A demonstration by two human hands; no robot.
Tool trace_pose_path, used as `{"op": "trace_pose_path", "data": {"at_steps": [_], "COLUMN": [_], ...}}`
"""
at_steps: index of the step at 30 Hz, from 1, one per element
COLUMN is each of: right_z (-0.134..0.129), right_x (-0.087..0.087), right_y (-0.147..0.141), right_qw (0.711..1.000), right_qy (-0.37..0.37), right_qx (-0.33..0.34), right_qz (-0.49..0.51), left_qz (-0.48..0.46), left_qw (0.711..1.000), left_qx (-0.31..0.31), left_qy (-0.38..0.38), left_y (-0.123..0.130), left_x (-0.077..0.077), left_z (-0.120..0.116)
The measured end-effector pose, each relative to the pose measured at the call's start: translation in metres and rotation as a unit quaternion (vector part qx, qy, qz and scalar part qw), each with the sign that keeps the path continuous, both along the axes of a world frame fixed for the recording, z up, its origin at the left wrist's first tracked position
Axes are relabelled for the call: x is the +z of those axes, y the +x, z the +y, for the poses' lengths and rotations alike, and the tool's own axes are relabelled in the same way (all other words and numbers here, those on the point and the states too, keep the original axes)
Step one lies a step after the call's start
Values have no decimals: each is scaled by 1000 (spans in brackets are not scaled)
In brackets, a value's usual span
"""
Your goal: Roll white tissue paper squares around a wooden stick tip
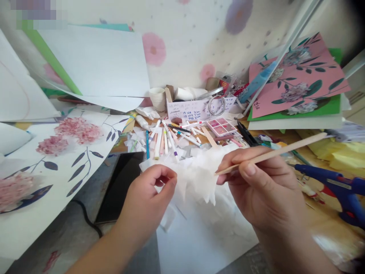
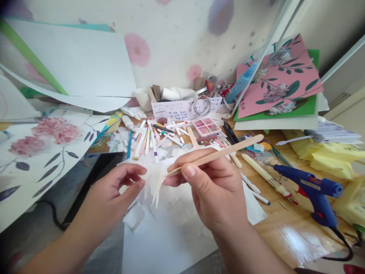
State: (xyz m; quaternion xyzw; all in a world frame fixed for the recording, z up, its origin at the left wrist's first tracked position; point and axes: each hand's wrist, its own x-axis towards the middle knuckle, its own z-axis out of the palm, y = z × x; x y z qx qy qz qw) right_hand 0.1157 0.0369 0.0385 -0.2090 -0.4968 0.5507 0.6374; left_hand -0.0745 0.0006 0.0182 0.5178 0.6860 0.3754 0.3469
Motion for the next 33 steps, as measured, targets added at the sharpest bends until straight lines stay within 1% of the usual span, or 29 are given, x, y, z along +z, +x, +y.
{"op": "trace_pose_path", "data": {"at_steps": [2,3,4,6,7,9,11,12,14,16,20,28,31,33], "right_z": [0,0,0,0,-1,-3,-5,-6,-8,-9,-10,-12,-13,-12], "right_x": [-1,-2,-2,-4,-5,-7,-10,-11,-14,-15,-16,-15,-16,-16], "right_y": [0,0,0,-1,-1,-2,-3,-4,-4,-3,-2,-5,-4,-5], "right_qw": [1000,1000,1000,999,999,998,996,996,995,994,993,991,990,990], "right_qy": [-1,-1,-2,-4,-7,-13,-17,-17,-18,-16,-2,15,16,16], "right_qx": [15,23,29,38,43,60,83,92,98,99,103,110,109,108], "right_qz": [0,1,2,3,4,3,-3,-9,-26,-39,-61,-78,-84,-84], "left_qz": [47,55,49,-3,-46,-161,-286,-336,-399,-418,-422,-410,-426,-450], "left_qw": [997,993,990,987,986,978,953,938,914,907,907,912,905,893], "left_qx": [-1,0,-1,-18,-31,-65,-86,-88,-71,-39,6,2,2,-1], "left_qy": [66,101,130,162,159,119,53,22,-12,-11,8,15,12,-10], "left_y": [0,-1,-1,-1,-1,2,7,9,12,13,13,12,12,13], "left_x": [0,1,1,2,3,4,6,6,6,6,7,6,6,7], "left_z": [-1,-3,-5,-10,-12,-16,-18,-18,-18,-17,-14,-15,-13,-12]}}
